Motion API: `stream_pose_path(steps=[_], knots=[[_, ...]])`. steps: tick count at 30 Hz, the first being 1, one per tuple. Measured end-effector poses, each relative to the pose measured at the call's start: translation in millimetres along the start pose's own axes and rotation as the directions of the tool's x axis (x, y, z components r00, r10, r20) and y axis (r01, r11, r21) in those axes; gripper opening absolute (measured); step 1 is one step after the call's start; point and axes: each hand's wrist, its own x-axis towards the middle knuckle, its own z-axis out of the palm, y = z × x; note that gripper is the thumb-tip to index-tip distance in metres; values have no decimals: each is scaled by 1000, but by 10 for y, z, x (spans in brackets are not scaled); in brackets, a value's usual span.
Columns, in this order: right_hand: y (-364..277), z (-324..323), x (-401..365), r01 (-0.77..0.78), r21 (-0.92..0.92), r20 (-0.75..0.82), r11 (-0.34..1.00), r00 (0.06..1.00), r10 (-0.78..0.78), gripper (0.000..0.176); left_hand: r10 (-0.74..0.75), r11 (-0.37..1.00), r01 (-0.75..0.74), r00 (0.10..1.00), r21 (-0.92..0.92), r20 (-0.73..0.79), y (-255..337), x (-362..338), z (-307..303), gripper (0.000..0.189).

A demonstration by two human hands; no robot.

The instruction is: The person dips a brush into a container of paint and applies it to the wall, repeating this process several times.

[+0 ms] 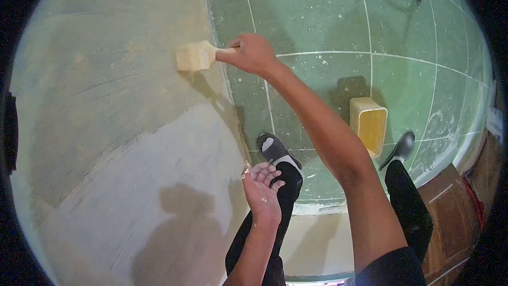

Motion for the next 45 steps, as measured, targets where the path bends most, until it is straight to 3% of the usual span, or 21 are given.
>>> stream_pose_path(steps=[2, 6, 9, 11, 12, 14, 18, 20, 24, 26, 27, 28, 29, 32, 36, 38, 42, 45], knots=[[69, 5, 70, 21, 248, 28, 968, 999, -28, 56, 0, 1000, 0, 1000, 11, 1, -19, -6, -25, 46], [463, 589, 342, -41, 243, 116, 969, 993, 13, 56, 7, 1000, -7, 1000, 22, -6, 37, 28, -5, 47], [870, 966, 203, -170, 215, 167, 962, 977, 135, 58, 11, 1000, -11, 1000, 12, 11, 19, 15, 1, 48], [1025, 1026, 8, -152, -100, -2, 983, 988, 153, 57, -10, 1000, 10, 1000, 2, 6, -41, 22, 0, 48], [992, 955, -105, -150, -113, 4, 982, 988, 151, 57, -22, 1000, 22, 1000, 0, 7, -67, 9, -1, 48], [850, 777, -332, -250, -311, 110, 917, 949, 296, 53, -23, 1000, 24, 999, -12, 26, -95, -32, 25, 47], [661, 970, -521, -162, -349, 127, 923, 968, 218, 50, -51, 999, 51, 999, 3, -10, -134, 37, 22, 47], [289, 932, -663, -43, -240, 84, 970, 994, 65, 49, -76, 997, 76, 997, 9, -35, -179, 28, -30, 48], [-374, 332, -1055, -35, -151, 37, 988, 998, 41, 48, -53, 999, 53, 997, -14, -52, -241, 22, -21, 51], [-590, 70, -1274, 83, 71, 12, 994, 996, -84, 51, -6, 1000, 5, 993, -11, -119, -265, 20, -108, 52], [-615, -37, -1285, 83, 68, 5, 994, 996, -84, 51, 23, 1000, -26, 989, -17, -145, -230, 13, -113, 53], [-608, -127, -1276, 55, 111, 92, 992, 994, -65, 53, 31, 999, -33, 990, -11, -138, -194, 24, -105, 53], [-583, -156, -1271, 23, 158, 183, 987, 982, -52, 54, 51, 998, -55, 986, -22, -157, -155, 26, -119, 53], [30, 354, -983, 11, 135, 165, 991, 986, -34, 55, 63, 997, -68, 977, -20, -204, -62, 25, -59, 52], [835, 1206, -601, -64, 84, 211, 994, 976, 45, 55, 96, 995, -97, 986, -7, -138, -65, -11, -25, 52], [1094, 1444, -590, -180, -10, 88, 984, 980, 180, 54, 84, 996, -88, 989, -22, -119, -66, -20, -25, 53], [1030, 1344, -611, -236, -127, 124, 963, 960, 251, 50, 89, 995, -94, 990, -37, -111, -44, -24, -40, 53], [867, 1243, -736, -271, -207, 11, 940, 960, 279, 47, 76, 996, -81, 991, -36, -113, -39, -32, -24, 52]])
